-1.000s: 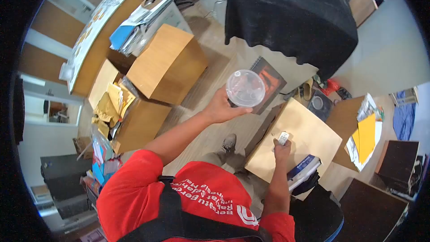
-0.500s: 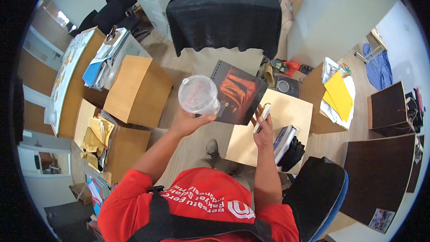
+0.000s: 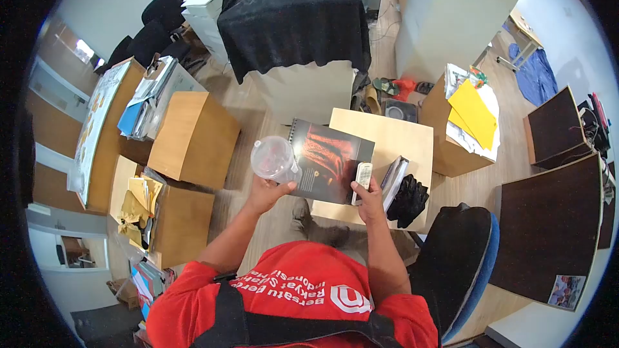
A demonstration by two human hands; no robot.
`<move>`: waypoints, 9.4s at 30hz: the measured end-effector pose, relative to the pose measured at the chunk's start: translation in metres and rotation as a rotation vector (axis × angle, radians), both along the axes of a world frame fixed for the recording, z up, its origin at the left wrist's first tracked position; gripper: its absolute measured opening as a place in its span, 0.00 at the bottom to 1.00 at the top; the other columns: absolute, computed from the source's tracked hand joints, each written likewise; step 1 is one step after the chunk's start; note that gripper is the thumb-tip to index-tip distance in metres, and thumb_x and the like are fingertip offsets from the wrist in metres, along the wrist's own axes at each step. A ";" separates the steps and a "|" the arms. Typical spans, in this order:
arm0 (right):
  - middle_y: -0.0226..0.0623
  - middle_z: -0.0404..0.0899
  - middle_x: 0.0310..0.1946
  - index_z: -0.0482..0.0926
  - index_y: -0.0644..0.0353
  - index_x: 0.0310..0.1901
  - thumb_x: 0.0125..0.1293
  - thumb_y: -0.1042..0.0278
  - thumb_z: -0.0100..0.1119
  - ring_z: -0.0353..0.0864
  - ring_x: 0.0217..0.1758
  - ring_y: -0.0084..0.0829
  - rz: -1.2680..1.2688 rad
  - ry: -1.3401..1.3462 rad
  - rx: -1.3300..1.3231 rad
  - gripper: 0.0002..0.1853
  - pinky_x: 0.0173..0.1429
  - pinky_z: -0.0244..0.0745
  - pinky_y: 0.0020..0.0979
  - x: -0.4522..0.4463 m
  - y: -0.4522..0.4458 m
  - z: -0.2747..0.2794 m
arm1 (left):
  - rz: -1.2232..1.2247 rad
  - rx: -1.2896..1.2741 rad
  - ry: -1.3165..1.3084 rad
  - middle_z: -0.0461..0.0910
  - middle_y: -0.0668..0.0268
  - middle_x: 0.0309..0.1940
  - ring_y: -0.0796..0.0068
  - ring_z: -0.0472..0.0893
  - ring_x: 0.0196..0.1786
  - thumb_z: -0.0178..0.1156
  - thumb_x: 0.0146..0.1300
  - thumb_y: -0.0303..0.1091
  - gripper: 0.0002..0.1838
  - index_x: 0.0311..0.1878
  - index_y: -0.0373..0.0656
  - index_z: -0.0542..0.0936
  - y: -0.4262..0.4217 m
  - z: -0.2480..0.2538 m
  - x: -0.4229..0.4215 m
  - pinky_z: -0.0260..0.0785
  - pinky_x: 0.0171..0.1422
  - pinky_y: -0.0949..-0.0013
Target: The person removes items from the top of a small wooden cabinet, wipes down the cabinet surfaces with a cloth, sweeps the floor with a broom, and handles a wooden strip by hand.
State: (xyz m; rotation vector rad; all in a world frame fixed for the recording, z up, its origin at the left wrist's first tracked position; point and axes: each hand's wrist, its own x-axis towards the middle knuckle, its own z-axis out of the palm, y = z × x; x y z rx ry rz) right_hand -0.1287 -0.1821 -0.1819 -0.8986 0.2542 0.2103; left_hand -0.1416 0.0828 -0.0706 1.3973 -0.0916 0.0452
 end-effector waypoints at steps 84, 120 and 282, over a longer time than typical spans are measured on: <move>0.38 0.75 0.57 0.56 0.61 0.72 0.63 0.73 0.65 0.78 0.53 0.29 0.182 -0.018 -0.076 0.38 0.56 0.75 0.30 -0.026 0.008 -0.012 | 0.191 0.396 0.291 0.83 0.65 0.47 0.74 0.81 0.52 0.77 0.46 0.29 0.32 0.56 0.37 0.76 -0.010 -0.041 -0.068 0.74 0.59 0.65; 0.34 0.80 0.43 0.69 0.58 0.59 0.65 0.69 0.63 0.83 0.40 0.32 0.263 0.209 -0.096 0.22 0.40 0.82 0.38 -0.037 0.081 -0.086 | 0.099 0.608 -0.047 0.61 0.55 0.72 0.46 0.48 0.78 0.82 0.36 0.43 0.58 0.73 0.50 0.62 0.096 -0.152 -0.068 0.45 0.79 0.50; 0.33 0.79 0.50 0.70 0.56 0.61 0.69 0.66 0.60 0.80 0.51 0.32 0.747 0.244 0.113 0.21 0.56 0.78 0.37 0.023 0.824 0.019 | 1.644 -0.510 0.733 0.78 0.57 0.47 0.69 0.81 0.35 0.57 0.65 0.24 0.24 0.64 0.32 0.66 0.712 -0.205 -0.370 0.78 0.32 0.69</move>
